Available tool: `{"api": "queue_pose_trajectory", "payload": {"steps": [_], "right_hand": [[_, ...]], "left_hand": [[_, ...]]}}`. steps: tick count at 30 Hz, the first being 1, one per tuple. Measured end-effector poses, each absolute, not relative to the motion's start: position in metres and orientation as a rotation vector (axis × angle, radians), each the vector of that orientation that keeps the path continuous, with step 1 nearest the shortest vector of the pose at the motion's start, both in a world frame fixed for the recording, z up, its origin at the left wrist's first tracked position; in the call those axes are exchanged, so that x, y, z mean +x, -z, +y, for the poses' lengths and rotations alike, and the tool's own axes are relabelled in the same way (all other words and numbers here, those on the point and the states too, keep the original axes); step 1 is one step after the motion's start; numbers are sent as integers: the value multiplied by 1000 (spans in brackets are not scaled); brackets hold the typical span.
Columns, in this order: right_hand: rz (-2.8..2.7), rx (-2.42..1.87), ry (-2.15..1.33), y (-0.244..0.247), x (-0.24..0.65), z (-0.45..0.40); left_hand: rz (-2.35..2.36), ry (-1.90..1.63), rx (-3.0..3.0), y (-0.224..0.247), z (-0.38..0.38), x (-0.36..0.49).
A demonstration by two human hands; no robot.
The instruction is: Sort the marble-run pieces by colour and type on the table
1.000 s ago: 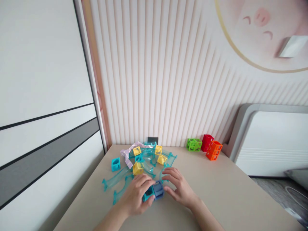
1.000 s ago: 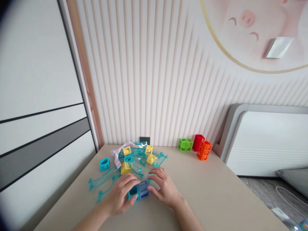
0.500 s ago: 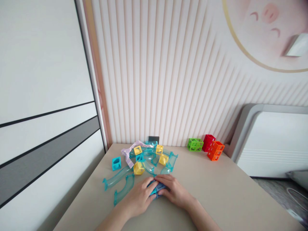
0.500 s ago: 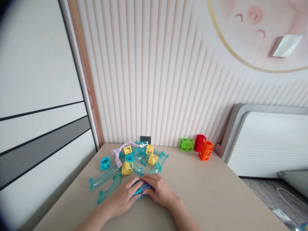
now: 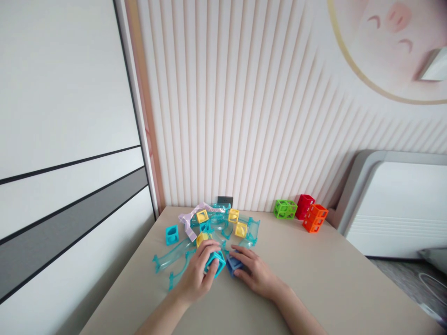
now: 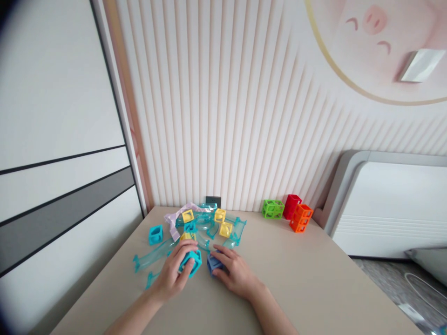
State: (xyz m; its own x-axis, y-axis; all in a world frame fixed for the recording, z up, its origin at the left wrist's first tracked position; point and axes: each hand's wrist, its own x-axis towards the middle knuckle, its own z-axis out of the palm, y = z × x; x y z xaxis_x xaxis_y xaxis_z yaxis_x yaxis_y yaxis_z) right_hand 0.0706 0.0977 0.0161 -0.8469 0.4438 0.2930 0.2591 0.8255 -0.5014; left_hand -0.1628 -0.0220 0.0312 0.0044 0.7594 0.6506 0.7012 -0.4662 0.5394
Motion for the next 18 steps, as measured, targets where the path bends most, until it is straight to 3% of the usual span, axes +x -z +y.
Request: {"api": "queue_pose_trajectory", "payload": {"steps": [5,9,18], "right_hand": [[-2546,-478,-427,-23,60,85],[-2386,-402,-507,-29,22,66],[-2134,-466,-604,-15,5,61]], "left_hand": [[1662,-1746,1958,-28,-19,-161],[1640,-1781,1913,-21,-18,-157],[1779,-1535,2425,-34,-16,-220]]}}
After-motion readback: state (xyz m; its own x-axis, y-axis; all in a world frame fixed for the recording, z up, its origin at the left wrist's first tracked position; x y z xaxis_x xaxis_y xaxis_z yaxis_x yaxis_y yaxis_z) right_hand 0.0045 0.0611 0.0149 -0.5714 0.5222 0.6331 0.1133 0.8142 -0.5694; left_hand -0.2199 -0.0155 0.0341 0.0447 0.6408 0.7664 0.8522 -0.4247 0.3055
